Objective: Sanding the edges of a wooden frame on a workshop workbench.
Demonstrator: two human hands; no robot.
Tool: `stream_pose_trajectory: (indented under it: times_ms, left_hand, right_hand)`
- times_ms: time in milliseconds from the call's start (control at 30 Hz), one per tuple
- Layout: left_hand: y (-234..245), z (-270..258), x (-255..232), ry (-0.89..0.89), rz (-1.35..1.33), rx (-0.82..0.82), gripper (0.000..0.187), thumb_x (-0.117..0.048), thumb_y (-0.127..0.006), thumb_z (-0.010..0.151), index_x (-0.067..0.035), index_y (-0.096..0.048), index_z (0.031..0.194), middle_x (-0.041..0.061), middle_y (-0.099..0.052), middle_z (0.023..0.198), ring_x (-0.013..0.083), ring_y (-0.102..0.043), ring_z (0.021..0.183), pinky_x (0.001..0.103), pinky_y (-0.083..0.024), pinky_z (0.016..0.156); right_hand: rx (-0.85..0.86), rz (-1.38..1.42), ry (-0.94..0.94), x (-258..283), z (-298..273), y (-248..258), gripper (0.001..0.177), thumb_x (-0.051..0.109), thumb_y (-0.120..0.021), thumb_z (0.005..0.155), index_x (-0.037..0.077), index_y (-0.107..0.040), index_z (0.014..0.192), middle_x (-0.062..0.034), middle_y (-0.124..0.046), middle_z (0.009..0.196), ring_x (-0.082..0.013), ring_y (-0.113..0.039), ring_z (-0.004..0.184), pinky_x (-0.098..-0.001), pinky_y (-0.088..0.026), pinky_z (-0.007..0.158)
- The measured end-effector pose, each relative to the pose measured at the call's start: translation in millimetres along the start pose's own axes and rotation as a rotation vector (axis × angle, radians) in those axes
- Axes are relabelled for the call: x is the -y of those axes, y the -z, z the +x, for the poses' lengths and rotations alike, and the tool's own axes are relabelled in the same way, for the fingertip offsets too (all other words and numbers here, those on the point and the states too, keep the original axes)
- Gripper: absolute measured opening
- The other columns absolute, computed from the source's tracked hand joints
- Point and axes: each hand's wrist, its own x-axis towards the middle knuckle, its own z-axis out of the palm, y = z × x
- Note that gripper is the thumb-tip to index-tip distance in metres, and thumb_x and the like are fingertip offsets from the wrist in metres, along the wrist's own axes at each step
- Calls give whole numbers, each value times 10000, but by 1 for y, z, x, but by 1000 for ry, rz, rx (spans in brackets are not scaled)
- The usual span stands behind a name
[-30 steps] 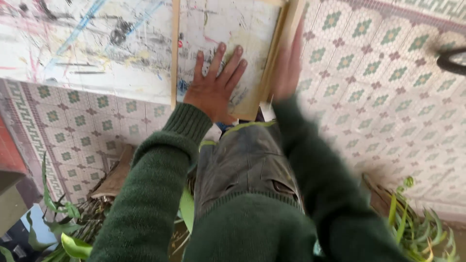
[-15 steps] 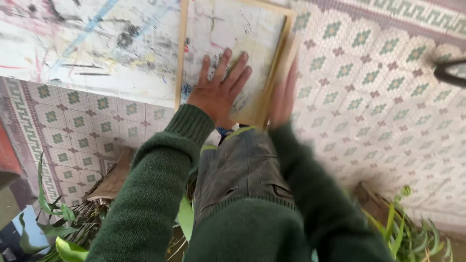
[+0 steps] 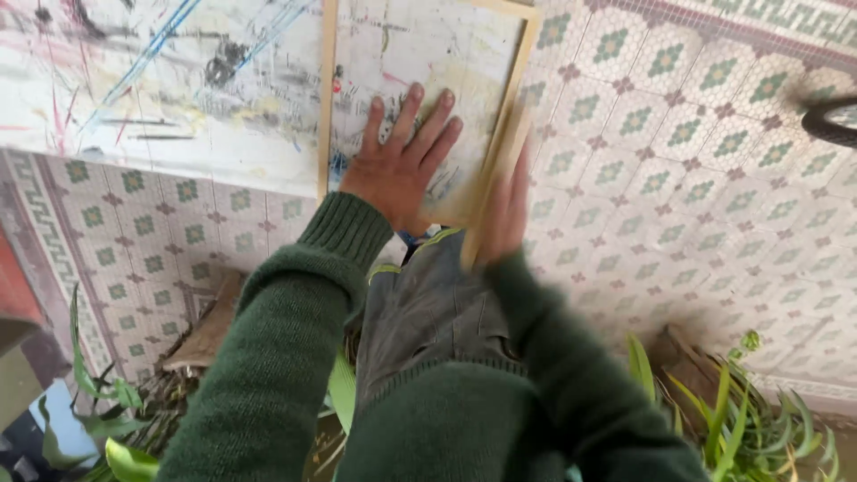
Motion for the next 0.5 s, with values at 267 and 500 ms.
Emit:
stream_pose_trajectory:
  times_ms: [267, 500]
  left_hand:
    - [30, 3, -5, 37, -38, 178, 1371, -637, -816, 615, -124, -97, 1664, 99, 42, 1734, 382, 49, 1584, 696, -22, 1229]
    - [-8, -4, 2, -16, 166, -127, 1300, -607, -819, 697, -123, -149, 1701, 117, 19, 1766, 381, 33, 1607, 666, -37, 1241]
  right_hand:
    - [-9, -78, 284, -13, 128, 10, 585, 309, -343, 1205, -44, -244, 1662, -225, -267, 1738, -301, -267, 1608, -368, -237, 1345]
    - [20, -92, -29, 2, -19, 4, 664, 354, -293, 1146, -68, -178, 1644, -234, -187, 1745, -336, -159, 1647, -409, -148, 1345]
